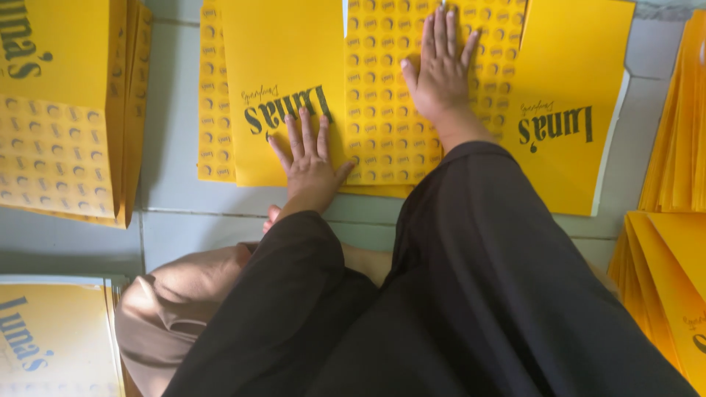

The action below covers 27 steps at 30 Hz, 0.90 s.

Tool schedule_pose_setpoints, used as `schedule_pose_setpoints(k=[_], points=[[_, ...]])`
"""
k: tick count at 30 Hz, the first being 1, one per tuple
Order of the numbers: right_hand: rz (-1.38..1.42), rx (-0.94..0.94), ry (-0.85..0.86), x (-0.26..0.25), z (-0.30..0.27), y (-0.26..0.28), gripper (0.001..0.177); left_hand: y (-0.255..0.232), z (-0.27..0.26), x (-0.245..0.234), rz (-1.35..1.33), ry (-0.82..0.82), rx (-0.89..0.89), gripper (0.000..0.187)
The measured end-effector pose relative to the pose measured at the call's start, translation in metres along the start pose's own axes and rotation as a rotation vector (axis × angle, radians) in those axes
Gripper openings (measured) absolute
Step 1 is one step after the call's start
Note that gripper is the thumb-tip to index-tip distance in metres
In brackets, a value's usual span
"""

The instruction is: Folding flat cardboard sheets into boxes and stacking them on the floor

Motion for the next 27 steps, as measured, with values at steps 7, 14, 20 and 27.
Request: schedule_pose_setpoints(k=[7,14,20,27], points=[[-0.021,-0.160,-0.024,0.030,-0.063,-0.005,0.076,0.000,-0.002,0.002,0.029,0.030,-0.012,0.098],[-0.005,-0.428,-0.153,0.077,-0.119,-0.030,0.088,0.002,-0.001,0.006,-0.083,-0.061,0.042,0.094],[-0.022,-0.403,-0.146,0.084,-0.119,-0.024,0.089,0.002,-0.001,0.009,-0.083,-0.071,0.053,0.094],[-0.018,-0.361,-0.116,0.086,-0.107,0.043,0.094,0.001,-0.003,0.003,-0.095,-0.042,0.051,0.093]])
Point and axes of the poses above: each hand's wrist, its own z-axis towards the middle knuckle, its own x-axis out of the palm, y = z × x, the point moved 2 cm from there along z, towards the middle knuckle, and after that the axes turned 8 degrees about -x, right-handed, at the moved point
